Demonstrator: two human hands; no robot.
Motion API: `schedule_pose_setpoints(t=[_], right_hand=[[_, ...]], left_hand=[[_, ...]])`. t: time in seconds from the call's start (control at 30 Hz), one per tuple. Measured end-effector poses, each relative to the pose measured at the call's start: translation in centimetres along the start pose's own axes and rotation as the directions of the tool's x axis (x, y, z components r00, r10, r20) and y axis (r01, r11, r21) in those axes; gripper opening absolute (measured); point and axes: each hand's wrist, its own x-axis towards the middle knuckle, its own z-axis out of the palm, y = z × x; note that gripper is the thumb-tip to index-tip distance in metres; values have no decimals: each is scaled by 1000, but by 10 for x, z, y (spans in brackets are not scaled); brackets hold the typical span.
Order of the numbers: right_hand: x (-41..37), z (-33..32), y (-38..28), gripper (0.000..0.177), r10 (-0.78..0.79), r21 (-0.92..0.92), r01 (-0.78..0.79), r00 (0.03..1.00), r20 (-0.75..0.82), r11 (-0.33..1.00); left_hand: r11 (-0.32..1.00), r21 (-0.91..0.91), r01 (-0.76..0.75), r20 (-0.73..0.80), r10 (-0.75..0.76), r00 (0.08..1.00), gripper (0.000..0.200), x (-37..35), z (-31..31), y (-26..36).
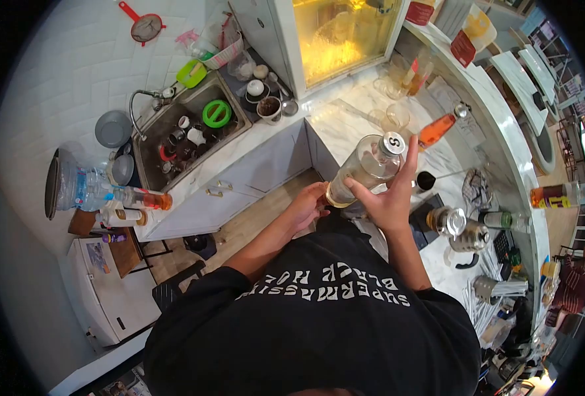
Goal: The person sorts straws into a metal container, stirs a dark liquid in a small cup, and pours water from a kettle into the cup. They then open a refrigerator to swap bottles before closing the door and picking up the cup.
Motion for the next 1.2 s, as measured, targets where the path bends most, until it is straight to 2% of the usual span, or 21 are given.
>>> schedule_pose_setpoints(t=[0.1,0.13,0.23,0.27,0.37,0.43,0.53,0.63,0.7,0.8,0.93,1.03,1.07,1.17,1.2], right_hand=[[29,7,9,134,-35,-15,36,995,89,999],[38,9,13,130,-87,-128,97,993,85,987],[67,13,8,125,-212,-260,241,968,136,935],[74,17,9,118,-232,-268,259,964,128,928],[95,32,9,104,-217,-208,235,970,105,950],[102,39,16,101,-195,-186,208,977,84,960],[113,52,23,100,-155,-175,159,987,38,972],[127,64,30,102,-167,-186,163,986,-7,969],[134,72,36,104,-151,-188,140,988,-41,972],[144,80,39,106,-175,-281,159,984,-34,947],[152,89,52,106,-140,-285,116,988,-65,951],[162,93,55,105,-114,-294,87,990,-77,952],[164,95,59,105,-125,-293,96,989,-83,951],[170,97,63,104,-133,-299,99,987,-93,949],[170,98,63,104,-128,-301,94,987,-93,949]], left_hand=[[1000,21,-6,-12,6,1000,24,19,1,28],[999,31,-9,-18,10,1000,24,23,3,39],[1000,24,-6,-15,7,1000,25,44,-7,56],[999,21,-26,-5,26,1000,26,50,-10,60],[999,19,-41,-9,41,999,27,58,-11,71],[998,58,-11,-51,14,999,27,65,-17,85],[987,160,1,-25,3,1000,29,78,-37,104],[916,400,-36,-64,67,996,31,85,-49,137],[900,419,-120,-111,182,977,32,80,-49,167],[836,462,-297,-122,391,912,31,75,-55,218],[730,435,-527,-71,611,789,32,101,-72,265],[620,545,-565,-110,721,684,38,120,-73,283],[554,604,-573,-88,761,643,45,129,-74,287],[402,682,-611,4,834,552,49,144,-64,291],[406,697,-592,-10,830,558,50,143,-57,293]])
